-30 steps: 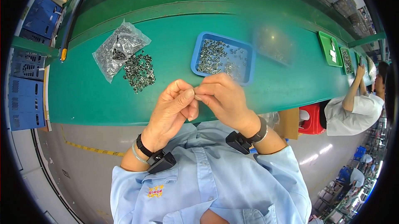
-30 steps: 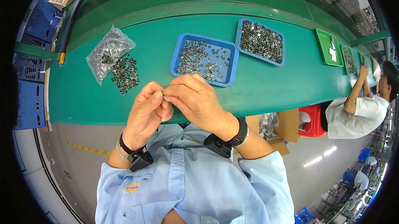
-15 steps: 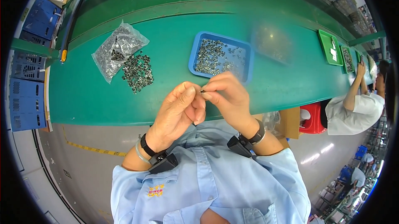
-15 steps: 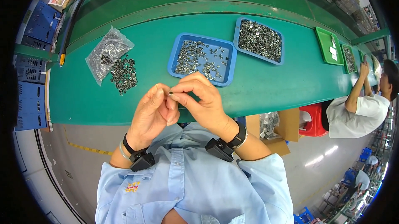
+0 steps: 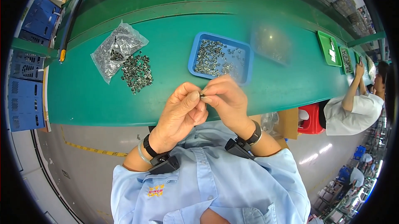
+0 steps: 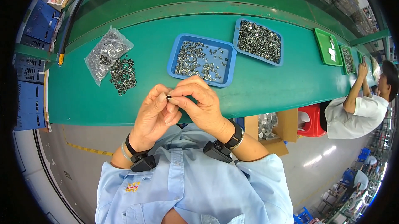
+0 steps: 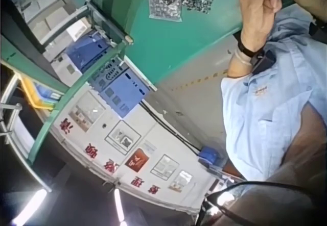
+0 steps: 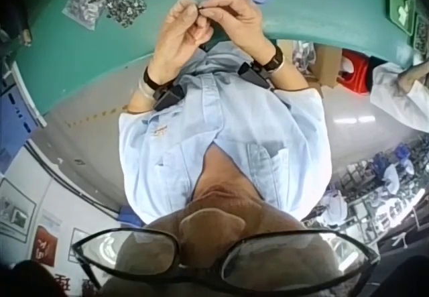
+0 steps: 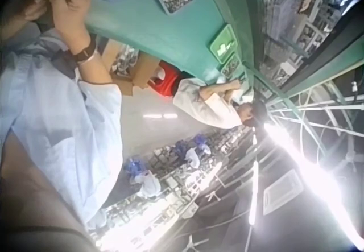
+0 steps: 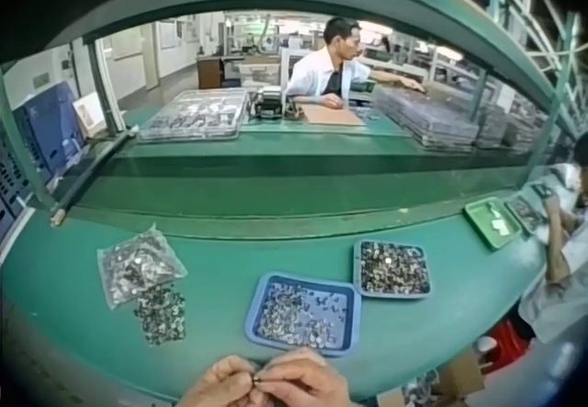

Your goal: Assembling small electronic components into housing or onto boards at a factory workstation.

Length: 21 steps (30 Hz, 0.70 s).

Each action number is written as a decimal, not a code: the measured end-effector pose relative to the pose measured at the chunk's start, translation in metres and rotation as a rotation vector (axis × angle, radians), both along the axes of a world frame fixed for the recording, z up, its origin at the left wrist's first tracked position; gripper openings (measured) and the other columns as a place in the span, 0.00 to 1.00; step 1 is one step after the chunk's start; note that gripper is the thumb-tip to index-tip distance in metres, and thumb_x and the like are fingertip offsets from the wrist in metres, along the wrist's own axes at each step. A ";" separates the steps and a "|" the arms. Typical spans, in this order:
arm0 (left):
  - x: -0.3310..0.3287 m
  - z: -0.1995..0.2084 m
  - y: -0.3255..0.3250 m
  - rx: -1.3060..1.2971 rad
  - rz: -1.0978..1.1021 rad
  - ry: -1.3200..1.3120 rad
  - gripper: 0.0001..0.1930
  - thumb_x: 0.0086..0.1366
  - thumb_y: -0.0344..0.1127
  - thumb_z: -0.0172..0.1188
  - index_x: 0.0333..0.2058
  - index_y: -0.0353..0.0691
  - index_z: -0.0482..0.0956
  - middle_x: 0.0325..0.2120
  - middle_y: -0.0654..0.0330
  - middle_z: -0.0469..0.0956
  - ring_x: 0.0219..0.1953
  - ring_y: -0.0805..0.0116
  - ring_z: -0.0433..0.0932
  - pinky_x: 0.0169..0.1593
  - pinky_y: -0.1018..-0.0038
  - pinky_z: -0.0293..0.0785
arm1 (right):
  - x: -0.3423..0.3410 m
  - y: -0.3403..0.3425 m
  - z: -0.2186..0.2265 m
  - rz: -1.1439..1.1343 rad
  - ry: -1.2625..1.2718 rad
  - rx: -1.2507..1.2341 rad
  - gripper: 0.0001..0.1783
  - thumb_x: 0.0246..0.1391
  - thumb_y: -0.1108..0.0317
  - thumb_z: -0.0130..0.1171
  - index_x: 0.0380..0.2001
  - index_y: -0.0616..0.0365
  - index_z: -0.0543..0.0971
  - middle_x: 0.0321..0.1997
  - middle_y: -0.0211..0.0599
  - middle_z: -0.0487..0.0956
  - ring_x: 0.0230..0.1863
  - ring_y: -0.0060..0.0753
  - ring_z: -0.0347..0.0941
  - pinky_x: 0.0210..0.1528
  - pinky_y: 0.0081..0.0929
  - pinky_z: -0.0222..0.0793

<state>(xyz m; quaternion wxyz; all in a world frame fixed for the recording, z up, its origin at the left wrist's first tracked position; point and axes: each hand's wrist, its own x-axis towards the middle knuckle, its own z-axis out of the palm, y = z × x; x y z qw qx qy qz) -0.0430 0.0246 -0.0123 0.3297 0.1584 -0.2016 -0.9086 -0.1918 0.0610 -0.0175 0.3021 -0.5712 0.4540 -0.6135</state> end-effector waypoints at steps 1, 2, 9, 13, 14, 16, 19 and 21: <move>0.000 -0.001 0.000 0.003 0.006 -0.002 0.06 0.65 0.37 0.53 0.35 0.42 0.70 0.21 0.62 0.73 0.18 0.76 0.66 0.21 0.77 0.59 | 0.000 0.000 0.001 0.003 0.024 -0.002 0.06 0.46 0.74 0.63 0.29 0.56 0.77 0.33 0.34 0.75 0.36 0.30 0.70 0.38 0.24 0.67; 0.000 -0.001 0.000 0.006 0.013 -0.004 0.06 0.65 0.37 0.53 0.35 0.42 0.70 0.21 0.62 0.73 0.18 0.76 0.66 0.21 0.77 0.59 | -0.001 -0.001 0.002 0.006 0.049 -0.005 0.06 0.46 0.74 0.63 0.29 0.56 0.77 0.32 0.34 0.76 0.36 0.31 0.71 0.38 0.25 0.67; 0.003 0.003 -0.002 -0.001 0.002 -0.036 0.07 0.65 0.38 0.54 0.35 0.42 0.70 0.21 0.63 0.72 0.18 0.75 0.66 0.21 0.78 0.59 | -0.004 -0.002 0.008 0.033 0.178 -0.001 0.06 0.45 0.71 0.63 0.28 0.55 0.77 0.32 0.34 0.77 0.35 0.34 0.72 0.38 0.28 0.68; 0.006 0.006 -0.005 -0.052 -0.030 -0.087 0.08 0.65 0.40 0.53 0.35 0.42 0.70 0.22 0.65 0.70 0.18 0.75 0.66 0.20 0.78 0.58 | -0.006 -0.003 0.007 0.052 0.190 -0.016 0.06 0.46 0.71 0.63 0.28 0.56 0.77 0.32 0.33 0.77 0.35 0.35 0.72 0.38 0.29 0.68; 0.006 0.007 -0.007 -0.069 -0.037 -0.108 0.09 0.65 0.40 0.53 0.35 0.42 0.70 0.22 0.65 0.70 0.18 0.75 0.66 0.20 0.78 0.58 | -0.007 -0.003 0.005 0.049 0.200 -0.026 0.05 0.46 0.71 0.63 0.29 0.56 0.77 0.31 0.33 0.77 0.35 0.35 0.72 0.37 0.29 0.68; 0.007 0.009 -0.008 -0.086 -0.043 -0.130 0.09 0.65 0.40 0.53 0.35 0.42 0.69 0.22 0.65 0.70 0.18 0.74 0.67 0.20 0.77 0.58 | -0.006 -0.004 0.005 0.047 0.210 -0.036 0.05 0.46 0.72 0.63 0.29 0.56 0.77 0.31 0.33 0.77 0.35 0.35 0.72 0.37 0.28 0.68; 0.007 0.011 -0.007 -0.076 -0.022 -0.191 0.09 0.65 0.40 0.53 0.34 0.41 0.69 0.21 0.63 0.70 0.19 0.74 0.68 0.21 0.77 0.60 | -0.005 -0.004 0.005 0.022 0.199 -0.038 0.06 0.46 0.72 0.63 0.30 0.56 0.77 0.31 0.34 0.76 0.34 0.35 0.72 0.36 0.28 0.68; 0.007 0.016 -0.007 -0.073 -0.013 -0.201 0.09 0.65 0.40 0.53 0.34 0.40 0.69 0.21 0.63 0.71 0.19 0.74 0.68 0.21 0.77 0.61 | -0.006 -0.005 0.004 0.014 0.220 -0.050 0.07 0.45 0.73 0.63 0.30 0.56 0.77 0.30 0.34 0.76 0.34 0.35 0.72 0.36 0.28 0.68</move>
